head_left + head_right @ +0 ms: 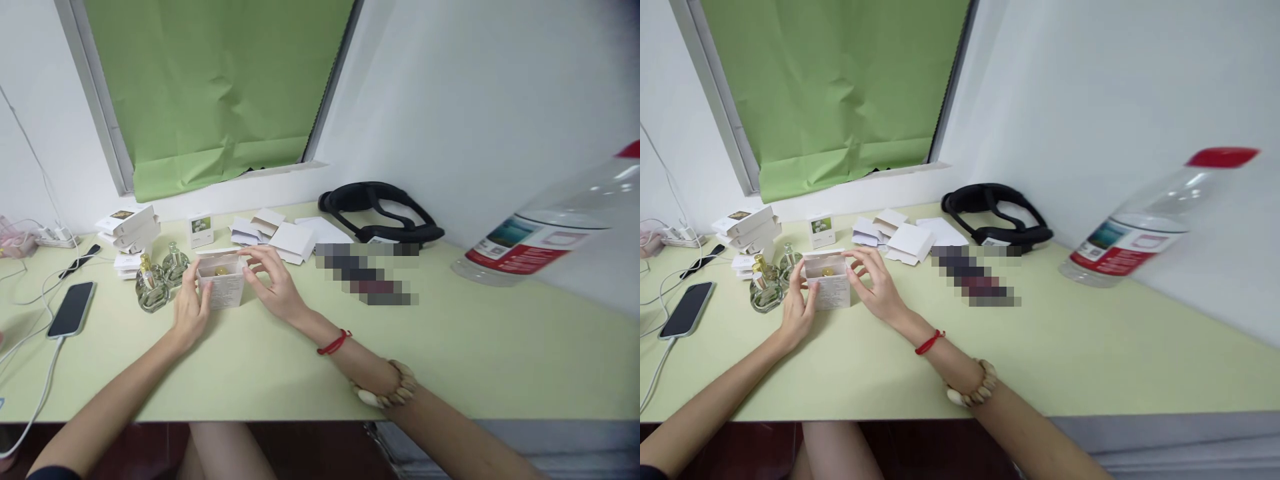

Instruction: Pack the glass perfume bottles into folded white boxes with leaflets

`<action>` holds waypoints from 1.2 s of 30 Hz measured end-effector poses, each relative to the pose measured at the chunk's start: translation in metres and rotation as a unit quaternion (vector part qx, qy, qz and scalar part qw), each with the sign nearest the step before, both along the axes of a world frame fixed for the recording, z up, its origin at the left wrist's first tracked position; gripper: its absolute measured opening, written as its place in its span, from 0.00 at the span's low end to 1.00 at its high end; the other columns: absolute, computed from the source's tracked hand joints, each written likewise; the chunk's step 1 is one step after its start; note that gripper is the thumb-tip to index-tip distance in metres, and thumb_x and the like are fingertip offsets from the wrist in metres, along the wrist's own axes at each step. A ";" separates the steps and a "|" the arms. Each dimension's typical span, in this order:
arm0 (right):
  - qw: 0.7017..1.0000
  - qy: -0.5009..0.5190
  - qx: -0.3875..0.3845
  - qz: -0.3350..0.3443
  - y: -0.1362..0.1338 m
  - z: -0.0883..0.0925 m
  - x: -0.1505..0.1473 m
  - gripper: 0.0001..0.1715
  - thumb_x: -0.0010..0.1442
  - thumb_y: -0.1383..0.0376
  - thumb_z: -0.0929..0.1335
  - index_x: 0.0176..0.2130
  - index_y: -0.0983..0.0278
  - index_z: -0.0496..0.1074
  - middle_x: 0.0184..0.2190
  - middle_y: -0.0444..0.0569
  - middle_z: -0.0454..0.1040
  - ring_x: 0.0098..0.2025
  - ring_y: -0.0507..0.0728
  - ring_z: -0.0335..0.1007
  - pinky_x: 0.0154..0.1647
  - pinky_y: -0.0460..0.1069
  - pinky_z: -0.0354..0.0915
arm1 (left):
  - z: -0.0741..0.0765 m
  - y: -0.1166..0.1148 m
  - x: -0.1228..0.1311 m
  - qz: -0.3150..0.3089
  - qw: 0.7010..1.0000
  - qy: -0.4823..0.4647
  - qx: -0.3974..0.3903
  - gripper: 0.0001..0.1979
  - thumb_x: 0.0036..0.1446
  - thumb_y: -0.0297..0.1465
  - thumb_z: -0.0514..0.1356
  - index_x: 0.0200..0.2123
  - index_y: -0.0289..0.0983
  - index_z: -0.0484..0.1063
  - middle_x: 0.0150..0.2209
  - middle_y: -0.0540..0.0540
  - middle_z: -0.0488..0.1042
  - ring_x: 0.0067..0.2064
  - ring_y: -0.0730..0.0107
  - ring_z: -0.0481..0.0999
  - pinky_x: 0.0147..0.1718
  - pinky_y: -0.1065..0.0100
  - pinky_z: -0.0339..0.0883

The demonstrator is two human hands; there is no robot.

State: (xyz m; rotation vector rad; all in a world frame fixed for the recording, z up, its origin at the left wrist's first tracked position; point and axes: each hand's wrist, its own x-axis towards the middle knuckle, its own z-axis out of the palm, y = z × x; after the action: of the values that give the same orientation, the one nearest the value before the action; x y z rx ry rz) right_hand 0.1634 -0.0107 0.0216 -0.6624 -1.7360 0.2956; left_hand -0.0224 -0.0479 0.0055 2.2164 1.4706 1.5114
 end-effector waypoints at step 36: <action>0.997 0.058 0.021 -0.045 -0.009 0.000 -0.007 0.11 0.64 0.63 0.64 0.37 0.60 0.76 0.39 0.51 0.72 0.33 0.53 0.71 0.23 0.46 0.70 | 0.000 -0.001 0.004 0.041 0.993 0.056 0.095 0.09 0.68 0.33 0.48 0.49 0.40 0.61 0.55 0.39 0.57 0.54 0.63 0.67 0.49 0.61 0.65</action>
State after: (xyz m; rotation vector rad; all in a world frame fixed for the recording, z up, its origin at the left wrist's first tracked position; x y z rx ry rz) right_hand 0.1569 -0.0194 0.0214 -0.6785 -1.5937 0.2306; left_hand -0.0186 -0.0491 0.0053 2.4116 1.5254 1.6418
